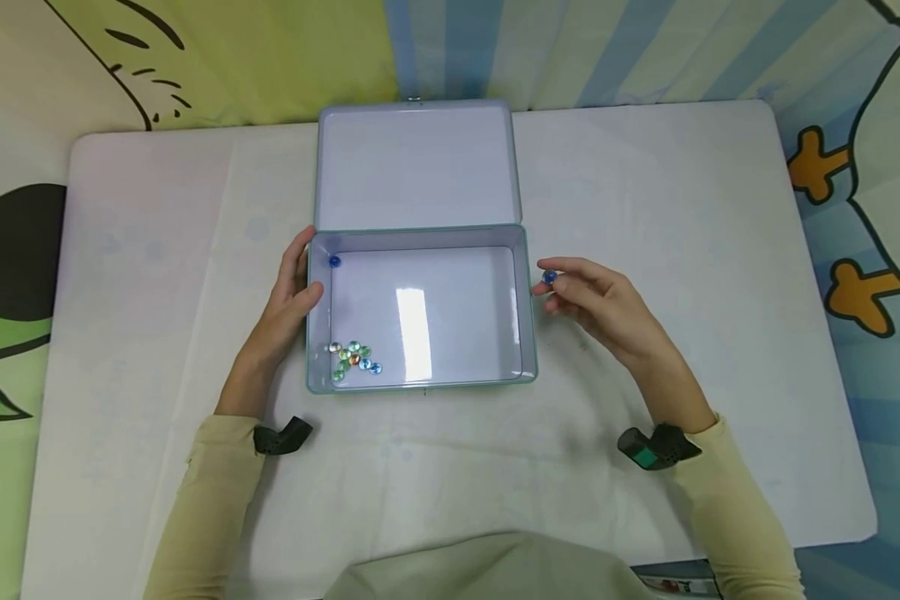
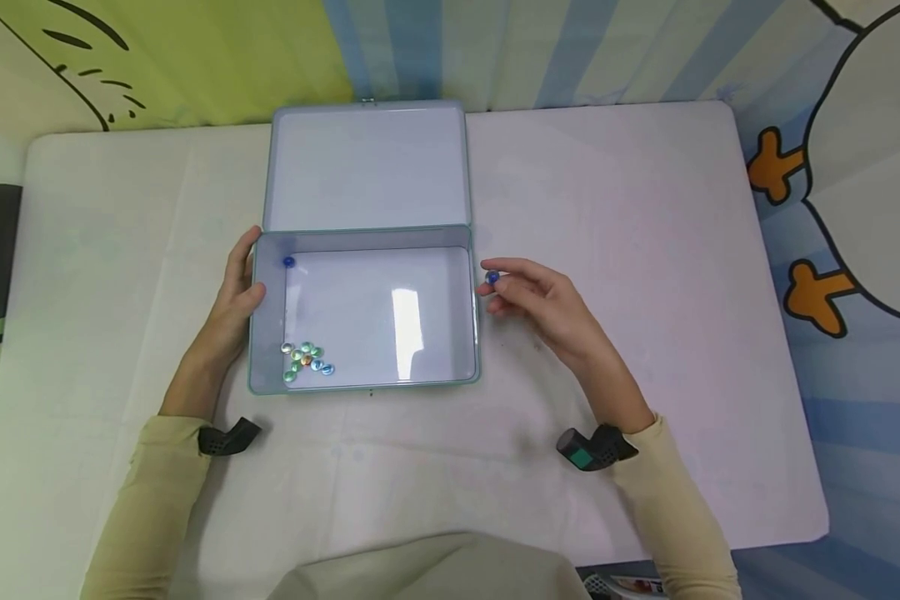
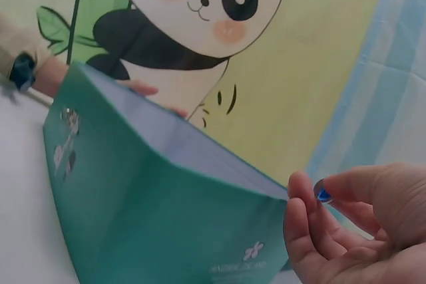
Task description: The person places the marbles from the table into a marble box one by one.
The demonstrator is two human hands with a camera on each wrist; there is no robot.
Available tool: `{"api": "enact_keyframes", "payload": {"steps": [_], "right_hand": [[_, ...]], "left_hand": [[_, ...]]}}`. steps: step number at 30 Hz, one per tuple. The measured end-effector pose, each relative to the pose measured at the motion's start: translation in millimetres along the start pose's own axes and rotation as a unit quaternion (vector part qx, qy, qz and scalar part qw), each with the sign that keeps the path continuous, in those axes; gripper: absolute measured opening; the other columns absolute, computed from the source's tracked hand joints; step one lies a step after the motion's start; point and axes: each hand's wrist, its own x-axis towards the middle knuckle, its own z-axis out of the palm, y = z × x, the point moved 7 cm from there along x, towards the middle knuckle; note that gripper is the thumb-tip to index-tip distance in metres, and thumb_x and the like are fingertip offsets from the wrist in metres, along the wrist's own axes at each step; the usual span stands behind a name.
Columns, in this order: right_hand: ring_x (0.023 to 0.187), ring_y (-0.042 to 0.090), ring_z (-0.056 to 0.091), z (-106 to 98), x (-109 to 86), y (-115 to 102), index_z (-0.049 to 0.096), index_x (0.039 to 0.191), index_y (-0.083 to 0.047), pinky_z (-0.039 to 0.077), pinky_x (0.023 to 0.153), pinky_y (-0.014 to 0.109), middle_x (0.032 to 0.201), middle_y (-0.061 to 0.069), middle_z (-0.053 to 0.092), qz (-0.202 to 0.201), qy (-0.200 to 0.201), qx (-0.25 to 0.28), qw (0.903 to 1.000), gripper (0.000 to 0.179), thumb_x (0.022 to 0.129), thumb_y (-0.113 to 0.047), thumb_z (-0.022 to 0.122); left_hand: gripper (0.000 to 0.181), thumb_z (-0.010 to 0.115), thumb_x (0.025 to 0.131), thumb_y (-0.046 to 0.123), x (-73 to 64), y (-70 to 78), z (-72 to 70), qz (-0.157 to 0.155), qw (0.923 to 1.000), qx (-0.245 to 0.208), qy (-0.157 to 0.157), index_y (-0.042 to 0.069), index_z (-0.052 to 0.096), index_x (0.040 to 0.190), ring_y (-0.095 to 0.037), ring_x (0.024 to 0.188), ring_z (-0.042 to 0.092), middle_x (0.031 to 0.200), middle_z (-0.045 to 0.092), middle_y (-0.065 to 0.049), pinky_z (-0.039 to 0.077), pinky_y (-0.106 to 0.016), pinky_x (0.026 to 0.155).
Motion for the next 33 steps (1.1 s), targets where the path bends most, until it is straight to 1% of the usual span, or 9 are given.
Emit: {"api": "enact_keyframes", "payload": {"steps": [2, 5, 9, 13, 16, 22, 24, 30, 33], "right_hand": [[0.082, 0.012, 0.066, 3.1, -1.3, -1.0, 0.059, 0.127, -0.002, 0.053, 0.079, 0.020, 0.099, 0.004, 0.073, 0.011, -0.009, 0.027, 0.9995, 0.030, 0.098, -0.007, 0.055], [0.080, 0.011, 0.064, 6.6, -3.4, -2.0, 0.059, 0.125, -0.003, 0.052, 0.078, 0.019, 0.098, 0.004, 0.072, 0.025, -0.011, 0.046, 0.9986, 0.028, 0.098, -0.007, 0.055], [0.079, 0.010, 0.061, 10.5, -5.3, -3.6, 0.063, 0.119, -0.006, 0.051, 0.077, 0.020, 0.095, 0.002, 0.071, 0.025, -0.012, 0.036, 0.9990, 0.023, 0.098, -0.008, 0.056], [0.078, 0.009, 0.059, 15.0, -6.7, -4.1, 0.066, 0.108, -0.010, 0.050, 0.075, 0.020, 0.093, 0.000, 0.069, 0.016, -0.026, 0.024, 0.9992, 0.016, 0.098, -0.006, 0.055], [0.077, 0.009, 0.059, 18.0, -7.8, -4.0, 0.067, 0.104, -0.011, 0.049, 0.074, 0.020, 0.092, -0.001, 0.069, 0.013, -0.038, 0.013, 0.9991, 0.015, 0.098, -0.006, 0.054], [0.077, 0.009, 0.059, 27.1, -8.4, -5.6, 0.068, 0.111, -0.012, 0.050, 0.075, 0.022, 0.094, -0.001, 0.071, 0.005, -0.070, -0.031, 0.9971, 0.020, 0.098, -0.007, 0.054], [0.077, 0.009, 0.059, 31.0, -8.0, -7.0, 0.067, 0.115, -0.010, 0.051, 0.077, 0.022, 0.096, 0.000, 0.072, 0.002, -0.080, -0.043, 0.9958, 0.021, 0.099, -0.007, 0.054], [0.078, 0.011, 0.060, 46.0, -2.7, -13.8, 0.065, 0.120, -0.009, 0.051, 0.080, 0.024, 0.100, 0.002, 0.072, -0.003, -0.112, -0.098, 0.9889, 0.024, 0.099, -0.010, 0.054], [0.078, 0.011, 0.060, 54.9, 2.8, -16.9, 0.062, 0.125, -0.009, 0.051, 0.079, 0.024, 0.102, 0.002, 0.072, 0.001, -0.126, -0.121, 0.9846, 0.027, 0.100, -0.013, 0.052]], "left_hand": [[0.079, 0.062, 0.090, 0.049, 0.4, 0.0, 0.0, 0.001, 1.0000, -0.001, 0.000, 0.034, 0.018, 0.153, -0.021, 0.150, 0.010, 0.163, 0.013, -0.001, 0.003, -0.057, 0.118], [0.079, 0.063, 0.089, 0.049, 0.8, -0.2, 0.1, 0.002, 1.0000, -0.002, -0.001, 0.034, 0.018, 0.153, -0.021, 0.150, 0.011, 0.163, 0.014, -0.001, 0.003, -0.057, 0.118], [0.080, 0.062, 0.090, 0.049, 0.5, -0.3, 0.3, 0.002, 1.0000, -0.003, -0.002, 0.034, 0.018, 0.153, -0.021, 0.150, 0.011, 0.163, 0.014, -0.001, 0.004, -0.057, 0.118], [0.079, 0.062, 0.090, 0.048, -0.1, -0.3, 0.3, 0.004, 1.0000, -0.004, -0.002, 0.033, 0.017, 0.154, -0.021, 0.150, 0.011, 0.163, 0.013, -0.001, 0.003, -0.057, 0.118], [0.078, 0.061, 0.091, 0.047, -0.4, -0.6, 0.2, 0.003, 1.0000, -0.002, -0.002, 0.033, 0.017, 0.154, -0.022, 0.150, 0.010, 0.163, 0.012, -0.002, 0.003, -0.057, 0.118], [0.078, 0.061, 0.091, 0.047, -0.8, -1.2, 0.1, 0.001, 1.0000, 0.001, 0.000, 0.033, 0.017, 0.154, -0.023, 0.150, 0.010, 0.163, 0.012, -0.002, 0.003, -0.058, 0.117], [0.078, 0.061, 0.091, 0.047, -0.8, -1.3, 0.3, 0.001, 1.0000, 0.002, 0.000, 0.033, 0.017, 0.154, -0.023, 0.150, 0.009, 0.163, 0.012, -0.002, 0.003, -0.058, 0.117], [0.079, 0.062, 0.090, 0.049, -0.5, -2.0, 0.2, -0.002, 1.0000, 0.001, 0.001, 0.034, 0.017, 0.154, -0.022, 0.151, 0.008, 0.163, 0.011, 0.000, 0.002, -0.059, 0.117], [0.080, 0.063, 0.089, 0.050, 0.1, -2.2, -0.3, -0.001, 1.0000, 0.000, 0.001, 0.034, 0.018, 0.153, -0.021, 0.151, 0.006, 0.163, 0.010, 0.001, 0.001, -0.059, 0.118]]}}
